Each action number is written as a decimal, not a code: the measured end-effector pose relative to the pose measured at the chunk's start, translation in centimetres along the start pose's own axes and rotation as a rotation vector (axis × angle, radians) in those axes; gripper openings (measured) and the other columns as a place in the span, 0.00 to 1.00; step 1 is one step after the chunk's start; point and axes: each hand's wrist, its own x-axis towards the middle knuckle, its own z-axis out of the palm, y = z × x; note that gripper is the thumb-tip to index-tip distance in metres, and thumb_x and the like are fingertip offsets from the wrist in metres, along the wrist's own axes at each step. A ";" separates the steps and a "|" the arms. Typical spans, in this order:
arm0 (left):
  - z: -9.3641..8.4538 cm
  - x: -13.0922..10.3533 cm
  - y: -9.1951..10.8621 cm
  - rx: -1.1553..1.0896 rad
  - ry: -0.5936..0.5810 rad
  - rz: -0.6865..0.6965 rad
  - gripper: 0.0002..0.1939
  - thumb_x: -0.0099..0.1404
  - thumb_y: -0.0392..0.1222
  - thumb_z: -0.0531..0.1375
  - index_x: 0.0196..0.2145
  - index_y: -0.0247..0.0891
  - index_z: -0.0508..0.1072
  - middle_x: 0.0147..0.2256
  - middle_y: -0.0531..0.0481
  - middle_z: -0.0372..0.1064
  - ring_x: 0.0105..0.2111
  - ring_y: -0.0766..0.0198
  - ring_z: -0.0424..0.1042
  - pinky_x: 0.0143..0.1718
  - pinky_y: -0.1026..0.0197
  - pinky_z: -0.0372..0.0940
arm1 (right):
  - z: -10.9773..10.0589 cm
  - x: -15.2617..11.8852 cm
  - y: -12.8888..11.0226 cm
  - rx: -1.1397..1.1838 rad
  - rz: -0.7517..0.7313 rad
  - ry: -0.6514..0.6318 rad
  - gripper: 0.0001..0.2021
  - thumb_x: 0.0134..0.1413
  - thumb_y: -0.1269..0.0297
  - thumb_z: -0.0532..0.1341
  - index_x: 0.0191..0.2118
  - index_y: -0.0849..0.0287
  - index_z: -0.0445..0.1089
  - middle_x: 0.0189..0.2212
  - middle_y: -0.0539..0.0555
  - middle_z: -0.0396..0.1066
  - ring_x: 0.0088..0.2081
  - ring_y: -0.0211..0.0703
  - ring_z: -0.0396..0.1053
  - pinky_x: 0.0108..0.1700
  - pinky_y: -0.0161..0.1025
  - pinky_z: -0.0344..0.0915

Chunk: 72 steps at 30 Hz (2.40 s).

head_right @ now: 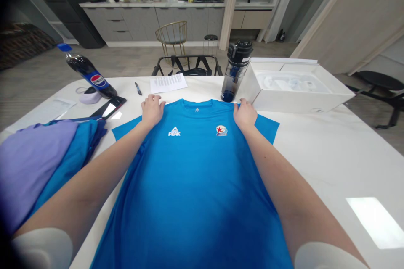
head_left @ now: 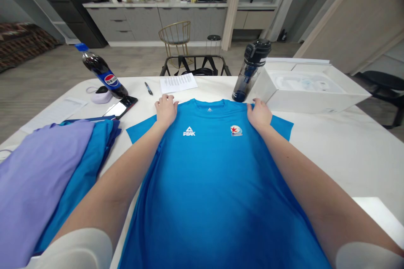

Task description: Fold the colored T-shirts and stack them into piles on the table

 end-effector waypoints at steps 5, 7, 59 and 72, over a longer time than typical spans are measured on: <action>-1.2 -6.2 -1.1 -0.081 -0.002 -0.044 0.34 0.75 0.57 0.44 0.72 0.36 0.52 0.72 0.32 0.41 0.71 0.40 0.45 0.67 0.36 0.49 | -0.6 -4.3 2.7 0.085 0.042 -0.086 0.33 0.70 0.42 0.39 0.70 0.53 0.57 0.67 0.65 0.59 0.66 0.63 0.57 0.64 0.67 0.53; -1.4 -8.5 -2.9 -0.088 -0.083 -0.103 0.38 0.75 0.61 0.42 0.73 0.35 0.48 0.73 0.32 0.39 0.72 0.39 0.43 0.67 0.36 0.49 | -0.8 -5.8 4.8 0.073 0.067 -0.162 0.35 0.70 0.41 0.37 0.72 0.54 0.53 0.71 0.63 0.53 0.70 0.62 0.50 0.67 0.69 0.45; -6.2 -28.5 7.3 -0.054 -0.296 0.347 0.35 0.73 0.67 0.44 0.72 0.56 0.51 0.73 0.48 0.44 0.73 0.43 0.41 0.69 0.27 0.36 | -6.8 -25.4 5.1 -0.078 -0.197 -0.291 0.38 0.67 0.34 0.38 0.75 0.48 0.44 0.75 0.56 0.40 0.74 0.64 0.37 0.67 0.74 0.38; -11.3 -37.5 7.5 -0.076 -0.220 0.609 0.31 0.75 0.58 0.50 0.72 0.56 0.53 0.73 0.46 0.46 0.72 0.46 0.47 0.70 0.31 0.40 | -11.5 -36.8 6.8 0.017 -0.636 -0.292 0.29 0.70 0.43 0.47 0.73 0.39 0.51 0.74 0.54 0.47 0.73 0.62 0.42 0.67 0.75 0.40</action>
